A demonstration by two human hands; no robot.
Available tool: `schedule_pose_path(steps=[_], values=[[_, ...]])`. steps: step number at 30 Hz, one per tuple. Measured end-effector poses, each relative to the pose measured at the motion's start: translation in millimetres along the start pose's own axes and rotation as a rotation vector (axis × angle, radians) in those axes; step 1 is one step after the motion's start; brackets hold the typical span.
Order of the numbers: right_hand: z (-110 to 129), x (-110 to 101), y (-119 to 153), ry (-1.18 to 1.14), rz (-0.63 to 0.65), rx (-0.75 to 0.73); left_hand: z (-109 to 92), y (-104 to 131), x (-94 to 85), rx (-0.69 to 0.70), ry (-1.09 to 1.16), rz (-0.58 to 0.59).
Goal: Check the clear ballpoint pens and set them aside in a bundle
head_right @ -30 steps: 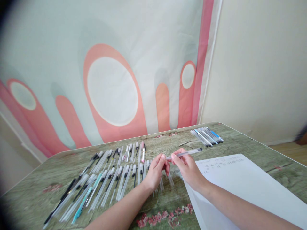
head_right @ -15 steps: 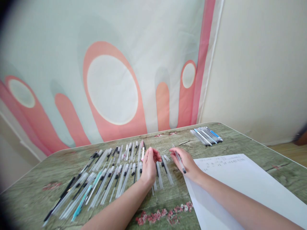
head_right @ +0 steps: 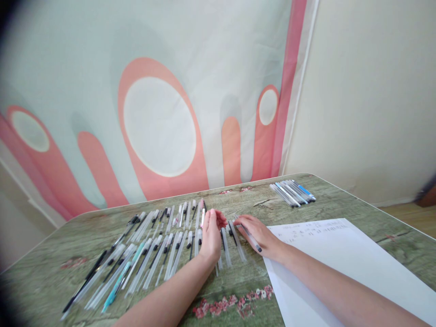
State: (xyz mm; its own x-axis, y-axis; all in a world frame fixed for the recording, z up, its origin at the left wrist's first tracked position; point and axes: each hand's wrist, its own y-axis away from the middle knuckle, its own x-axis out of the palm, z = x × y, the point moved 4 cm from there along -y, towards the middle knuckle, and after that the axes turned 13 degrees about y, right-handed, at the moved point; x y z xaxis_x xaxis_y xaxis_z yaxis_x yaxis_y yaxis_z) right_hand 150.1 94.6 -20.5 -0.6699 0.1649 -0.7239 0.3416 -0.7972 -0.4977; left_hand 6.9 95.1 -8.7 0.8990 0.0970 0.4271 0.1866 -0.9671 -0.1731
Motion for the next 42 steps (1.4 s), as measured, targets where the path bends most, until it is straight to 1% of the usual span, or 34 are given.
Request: schedule_pose_path(steps=[3,6,9,15,19,23,27,31,35,39,42], values=[[5,-9,1,-0.042,0.029,0.006,1,0,0.0,-0.003,0.003,0.001],[3,-14,3,-0.040,0.013,0.030,1,1,0.8,-0.007,0.021,0.005],[-5,-11,4,-0.001,-0.011,0.047,2,2,2.0,-0.018,0.040,0.011],[-20,-4,7,0.106,0.002,0.032,4,3,3.5,-0.042,0.060,0.027],[-28,-4,8,0.131,-0.003,0.086,5,3,3.6,-0.042,0.074,0.044],[-33,-2,6,0.093,-0.022,0.145,5,3,3.7,-0.047,0.073,0.044],[-34,-3,4,-0.014,-0.059,0.203,9,1,5.0,-0.061,0.026,0.051],[-26,-11,4,-0.111,-0.146,0.203,16,1,7.5,-0.009,-0.043,0.125],[-10,-18,6,-0.095,-0.221,0.118,19,5,9.4,0.009,-0.115,0.182],[8,-23,9,-0.048,-0.269,0.005,16,10,15.9,-0.071,-0.100,0.260],[15,-25,11,-0.040,-0.290,-0.038,14,10,19.3,-0.123,-0.081,0.290]])
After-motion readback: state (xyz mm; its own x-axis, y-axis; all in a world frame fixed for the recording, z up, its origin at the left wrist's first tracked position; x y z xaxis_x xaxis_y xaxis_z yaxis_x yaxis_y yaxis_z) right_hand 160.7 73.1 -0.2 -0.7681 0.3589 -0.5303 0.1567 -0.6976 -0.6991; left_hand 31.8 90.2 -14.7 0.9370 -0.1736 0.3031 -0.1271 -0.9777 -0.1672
